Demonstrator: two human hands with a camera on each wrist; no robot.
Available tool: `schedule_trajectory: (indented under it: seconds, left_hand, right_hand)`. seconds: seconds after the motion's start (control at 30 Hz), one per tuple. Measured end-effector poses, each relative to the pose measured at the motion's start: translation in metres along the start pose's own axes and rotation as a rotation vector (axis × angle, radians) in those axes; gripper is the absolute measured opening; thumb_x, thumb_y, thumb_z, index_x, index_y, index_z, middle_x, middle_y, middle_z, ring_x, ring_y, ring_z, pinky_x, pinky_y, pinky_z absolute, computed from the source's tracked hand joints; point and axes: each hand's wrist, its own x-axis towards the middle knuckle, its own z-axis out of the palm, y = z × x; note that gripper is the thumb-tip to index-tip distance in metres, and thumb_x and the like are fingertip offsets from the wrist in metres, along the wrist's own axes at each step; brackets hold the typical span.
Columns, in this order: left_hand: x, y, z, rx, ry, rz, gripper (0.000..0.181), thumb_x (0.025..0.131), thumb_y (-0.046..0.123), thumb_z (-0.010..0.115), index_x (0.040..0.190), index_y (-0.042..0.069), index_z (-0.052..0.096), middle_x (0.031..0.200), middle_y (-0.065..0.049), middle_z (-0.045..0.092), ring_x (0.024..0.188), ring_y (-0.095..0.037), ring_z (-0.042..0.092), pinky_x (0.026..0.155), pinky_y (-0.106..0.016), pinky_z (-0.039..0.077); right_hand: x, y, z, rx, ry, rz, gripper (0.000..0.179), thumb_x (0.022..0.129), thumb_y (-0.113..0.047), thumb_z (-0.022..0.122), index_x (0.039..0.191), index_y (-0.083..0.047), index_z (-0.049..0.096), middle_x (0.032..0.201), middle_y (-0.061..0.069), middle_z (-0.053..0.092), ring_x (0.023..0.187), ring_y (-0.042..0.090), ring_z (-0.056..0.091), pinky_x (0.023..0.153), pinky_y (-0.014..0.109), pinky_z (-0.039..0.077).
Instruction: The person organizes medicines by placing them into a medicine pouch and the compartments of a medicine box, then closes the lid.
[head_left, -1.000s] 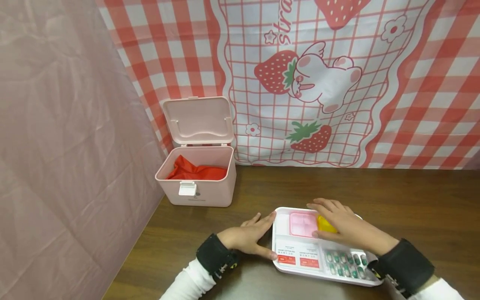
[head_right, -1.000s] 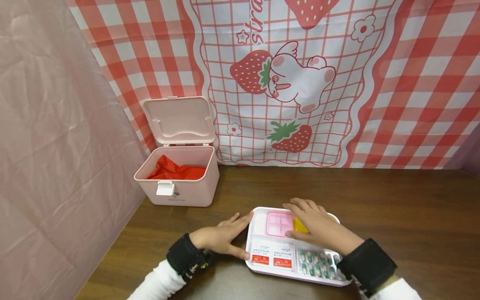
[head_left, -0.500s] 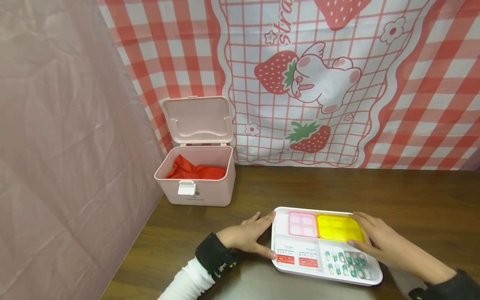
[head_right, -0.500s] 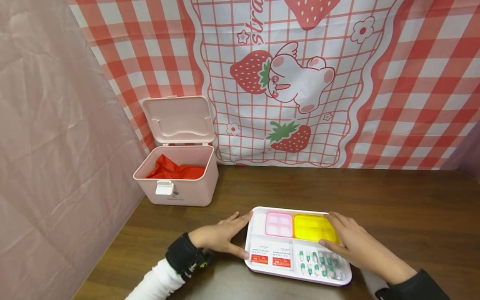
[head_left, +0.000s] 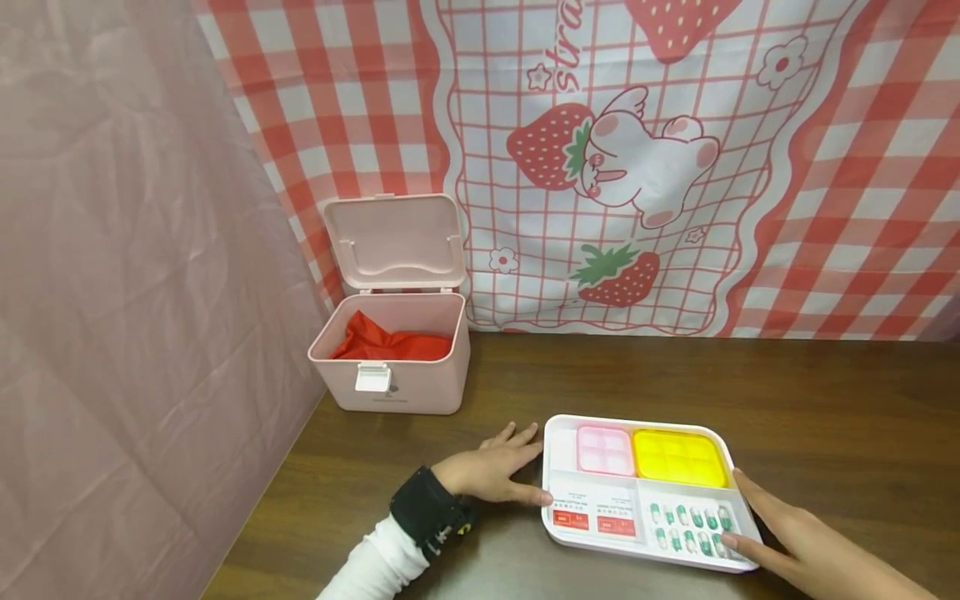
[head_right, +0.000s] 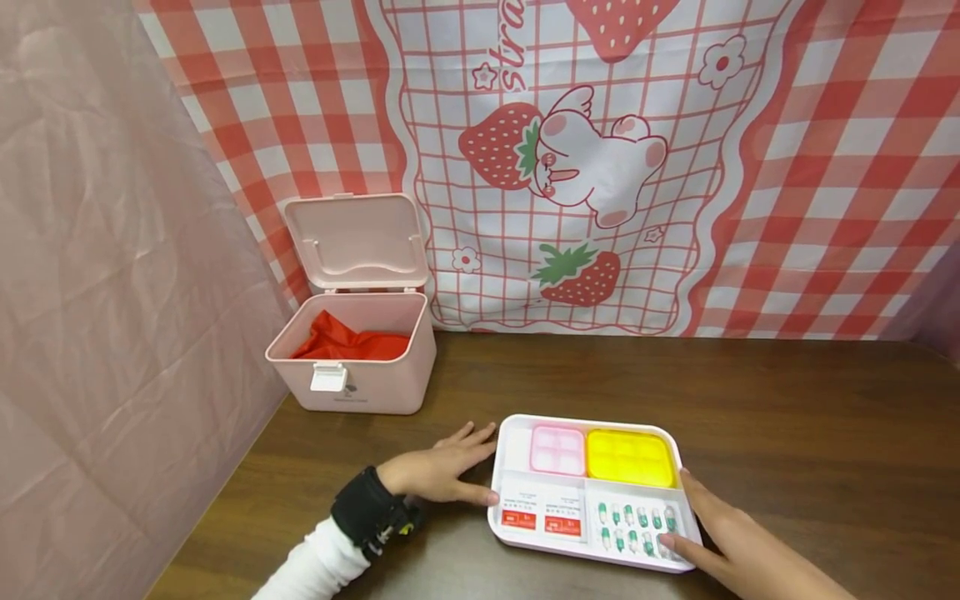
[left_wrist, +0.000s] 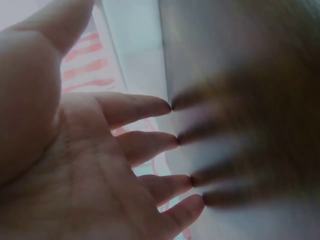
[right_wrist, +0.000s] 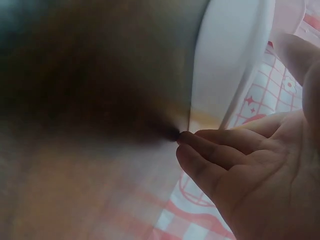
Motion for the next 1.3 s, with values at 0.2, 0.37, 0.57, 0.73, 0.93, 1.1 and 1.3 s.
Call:
schedule_trajectory:
  seconds: [0.2, 0.37, 0.57, 0.73, 0.93, 1.1, 1.3]
  left_hand:
    - [0.002, 0.004, 0.003, -0.049, -0.005, 0.049, 0.073, 0.088, 0.045, 0.054, 0.146, 0.015, 0.022, 0.152, -0.011, 0.016, 0.139, -0.036, 0.011, 0.108, -0.053, 0.021]
    - [0.001, 0.012, 0.009, -0.094, 0.034, 0.038, 0.072, 0.090, 0.039, 0.050, 0.146, 0.010, 0.016, 0.152, -0.015, 0.014, 0.139, -0.036, 0.011, 0.108, -0.054, 0.020]
    - [-0.002, 0.023, 0.019, -0.167, 0.119, -0.029, 0.068, 0.091, 0.029, 0.047, 0.144, 0.000, 0.016, 0.151, -0.020, 0.015, 0.140, -0.033, 0.011, 0.109, -0.052, 0.021]
    - [-0.004, 0.031, 0.024, -0.224, 0.166, -0.054, 0.064, 0.089, 0.020, 0.045, 0.140, -0.008, 0.020, 0.149, -0.024, 0.017, 0.139, -0.034, 0.012, 0.109, -0.052, 0.021]
    - [-0.006, 0.034, 0.024, -0.184, 0.240, -0.025, 0.059, 0.084, 0.015, 0.049, 0.133, -0.012, 0.031, 0.143, -0.027, 0.029, 0.135, -0.035, 0.025, 0.109, -0.044, 0.026]
    - [-0.006, 0.030, 0.022, -0.199, 0.333, 0.034, 0.051, 0.082, 0.008, 0.054, 0.129, -0.007, 0.040, 0.130, -0.021, 0.045, 0.122, -0.026, 0.043, 0.103, -0.035, 0.036]
    - [-0.010, 0.022, 0.012, -0.259, 0.379, 0.015, 0.044, 0.080, 0.006, 0.055, 0.123, -0.004, 0.047, 0.122, -0.017, 0.051, 0.108, -0.022, 0.050, 0.093, -0.032, 0.044]
  right_hand:
    - [-0.004, 0.003, 0.010, -0.045, 0.026, -0.055, 0.091, 0.086, -0.044, 0.057, 0.137, 0.017, 0.013, 0.132, 0.040, 0.035, 0.106, 0.041, 0.052, 0.076, 0.047, 0.049]
    - [-0.006, 0.002, 0.016, -0.080, 0.101, -0.101, 0.104, 0.078, -0.044, 0.067, 0.137, 0.017, 0.008, 0.130, 0.041, 0.036, 0.104, 0.042, 0.053, 0.076, 0.043, 0.050]
    - [-0.006, -0.001, 0.012, -0.053, 0.078, -0.098, 0.103, 0.078, -0.042, 0.068, 0.136, 0.020, 0.008, 0.123, 0.042, 0.042, 0.099, 0.038, 0.056, 0.073, 0.040, 0.051]
    - [-0.006, -0.003, 0.007, -0.044, 0.040, -0.064, 0.103, 0.079, -0.043, 0.066, 0.136, 0.019, 0.008, 0.121, 0.043, 0.043, 0.095, 0.034, 0.056, 0.072, 0.042, 0.051]
    - [-0.004, -0.005, 0.004, -0.042, 0.002, -0.022, 0.104, 0.079, -0.046, 0.065, 0.137, 0.017, 0.006, 0.118, 0.040, 0.048, 0.083, 0.019, 0.051, 0.069, 0.031, 0.049]
    - [-0.002, -0.009, 0.004, -0.051, 0.036, -0.047, 0.104, 0.078, -0.046, 0.066, 0.138, 0.015, 0.008, 0.116, 0.035, 0.053, 0.082, 0.010, 0.051, 0.070, 0.034, 0.050]
    - [0.005, -0.023, -0.001, -0.043, 0.102, -0.083, 0.105, 0.073, -0.045, 0.070, 0.138, 0.016, 0.013, 0.116, 0.035, 0.053, 0.088, 0.024, 0.056, 0.072, 0.042, 0.051]
